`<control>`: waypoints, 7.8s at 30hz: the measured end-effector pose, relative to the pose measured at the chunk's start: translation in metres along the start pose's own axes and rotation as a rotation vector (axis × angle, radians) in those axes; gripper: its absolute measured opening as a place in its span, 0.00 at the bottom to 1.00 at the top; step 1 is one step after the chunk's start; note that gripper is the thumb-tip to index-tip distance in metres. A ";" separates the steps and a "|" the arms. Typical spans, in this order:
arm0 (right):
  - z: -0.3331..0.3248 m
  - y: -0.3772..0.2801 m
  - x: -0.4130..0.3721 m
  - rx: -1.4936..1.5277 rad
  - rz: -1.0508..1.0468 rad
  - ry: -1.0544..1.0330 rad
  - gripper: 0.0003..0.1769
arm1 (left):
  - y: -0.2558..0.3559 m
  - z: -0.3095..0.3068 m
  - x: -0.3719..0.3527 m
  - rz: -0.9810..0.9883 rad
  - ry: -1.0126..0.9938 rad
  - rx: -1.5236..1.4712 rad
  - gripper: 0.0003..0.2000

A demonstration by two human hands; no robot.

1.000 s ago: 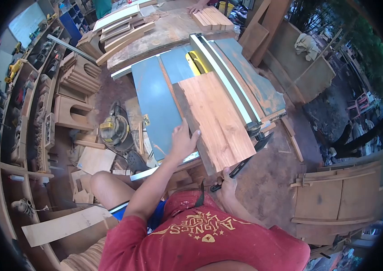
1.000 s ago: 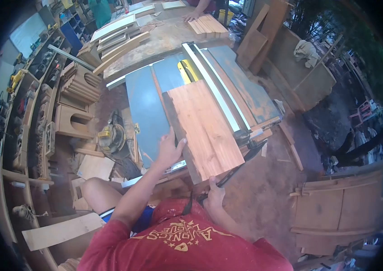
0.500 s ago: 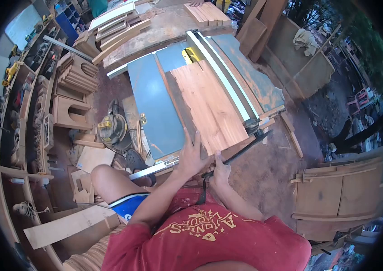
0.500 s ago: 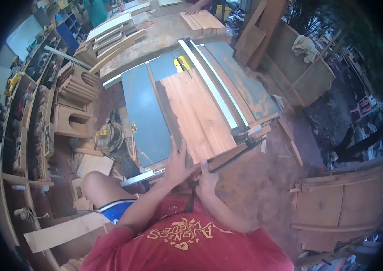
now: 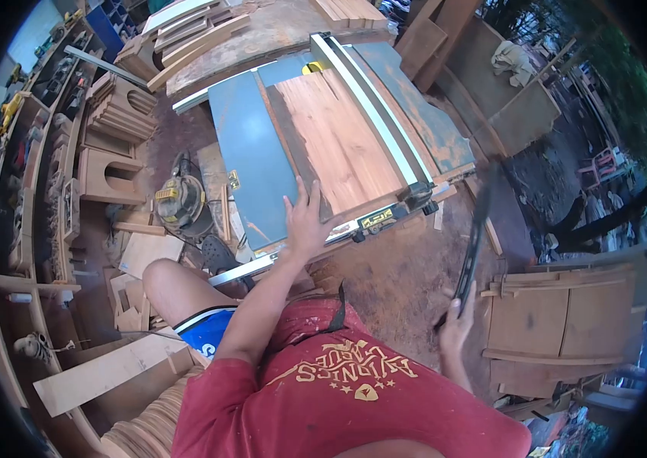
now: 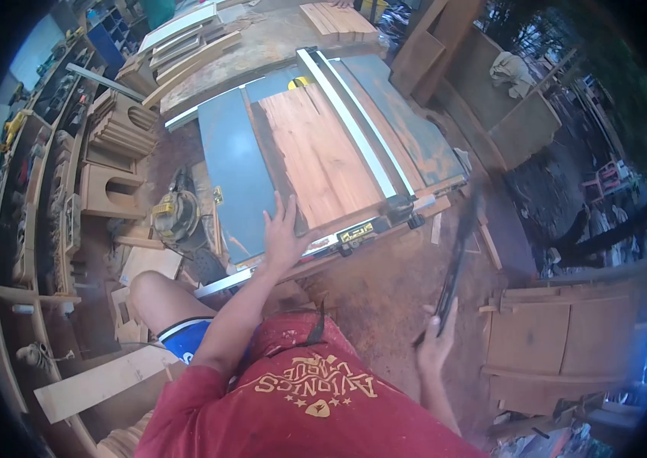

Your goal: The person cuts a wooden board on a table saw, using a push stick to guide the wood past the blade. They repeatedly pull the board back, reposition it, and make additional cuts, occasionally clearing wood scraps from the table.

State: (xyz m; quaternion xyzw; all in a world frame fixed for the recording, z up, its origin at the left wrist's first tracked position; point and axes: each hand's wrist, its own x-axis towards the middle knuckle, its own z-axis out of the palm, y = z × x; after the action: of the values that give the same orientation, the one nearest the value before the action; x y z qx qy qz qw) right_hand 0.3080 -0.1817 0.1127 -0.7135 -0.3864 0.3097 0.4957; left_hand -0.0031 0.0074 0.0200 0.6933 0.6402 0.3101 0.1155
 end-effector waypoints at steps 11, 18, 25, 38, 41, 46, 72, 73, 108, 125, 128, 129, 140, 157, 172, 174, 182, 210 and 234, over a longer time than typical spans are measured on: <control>-0.030 -0.101 0.061 -0.724 -0.325 -0.582 0.31 | -0.007 -0.019 0.043 -0.063 -0.051 0.045 0.50; 0.009 -0.119 0.096 -0.733 -0.332 -0.576 0.28 | -0.022 -0.021 0.068 -0.076 -0.084 0.086 0.51; 0.033 -0.134 0.115 -0.755 -0.388 -0.589 0.28 | -0.037 -0.023 0.097 -0.066 -0.101 0.089 0.48; 0.081 -0.151 0.148 -0.770 -0.524 -0.581 0.28 | -0.047 -0.037 0.154 -0.147 -0.147 0.072 0.40; 0.096 -0.163 0.154 -0.829 -0.459 -0.591 0.27 | -0.048 -0.037 0.167 -0.188 -0.164 0.088 0.39; 0.116 -0.166 0.172 -0.814 -0.544 -0.573 0.27 | -0.069 -0.021 0.185 -0.035 -0.093 0.156 0.40; 0.240 -0.272 0.175 -0.369 -0.950 -0.224 0.16 | -0.013 -0.066 0.039 -0.110 -0.142 -0.051 0.39; 0.215 -0.222 0.148 -0.302 -0.799 -0.217 0.12 | -0.012 -0.057 0.009 -0.132 0.004 -0.176 0.40; 0.080 0.061 -0.020 0.764 0.350 -0.219 0.20 | 0.037 -0.008 -0.036 -0.068 -0.245 -0.352 0.40; 0.154 0.065 0.017 0.608 0.483 -0.036 0.16 | 0.011 -0.019 0.025 -0.174 -0.256 -0.375 0.41; 0.166 0.060 0.021 0.619 0.532 0.021 0.16 | 0.026 -0.024 0.018 -0.219 -0.311 -0.392 0.45; 0.169 0.057 0.025 0.622 0.543 0.038 0.17 | 0.032 -0.024 0.008 -0.162 -0.297 -0.377 0.46; 0.199 0.041 0.052 0.527 0.509 -0.019 0.20 | 0.043 0.011 -0.032 0.076 -0.100 -0.118 0.57; -0.037 -0.052 0.028 -0.091 -0.019 -0.246 0.27 | 0.012 0.002 0.028 -0.031 -0.173 -0.025 0.60; -0.016 -0.136 0.067 -0.791 -0.325 -0.584 0.32 | -0.012 -0.002 0.071 -0.023 -0.159 -0.002 0.60; -0.010 -0.145 0.072 -0.805 -0.309 -0.594 0.32 | -0.017 -0.003 0.079 0.004 -0.153 0.013 0.60; 0.017 -0.146 0.086 -0.791 -0.341 -0.559 0.31 | -0.034 -0.015 0.103 0.032 -0.209 -0.122 0.56; 0.102 -0.179 0.159 -0.959 -0.476 -0.593 0.31 | -0.070 -0.017 0.179 0.066 -0.156 0.163 0.36; 0.330 -0.308 0.273 -1.163 -0.746 -0.645 0.30 | -0.107 -0.005 0.223 0.073 -0.067 0.203 0.37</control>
State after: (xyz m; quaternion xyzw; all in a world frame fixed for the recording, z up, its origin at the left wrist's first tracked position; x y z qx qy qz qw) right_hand 0.0997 0.2718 0.2833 -0.5560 -0.8285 0.0617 -0.0256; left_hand -0.0957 0.2363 0.0271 0.7343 0.6384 0.2242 0.0547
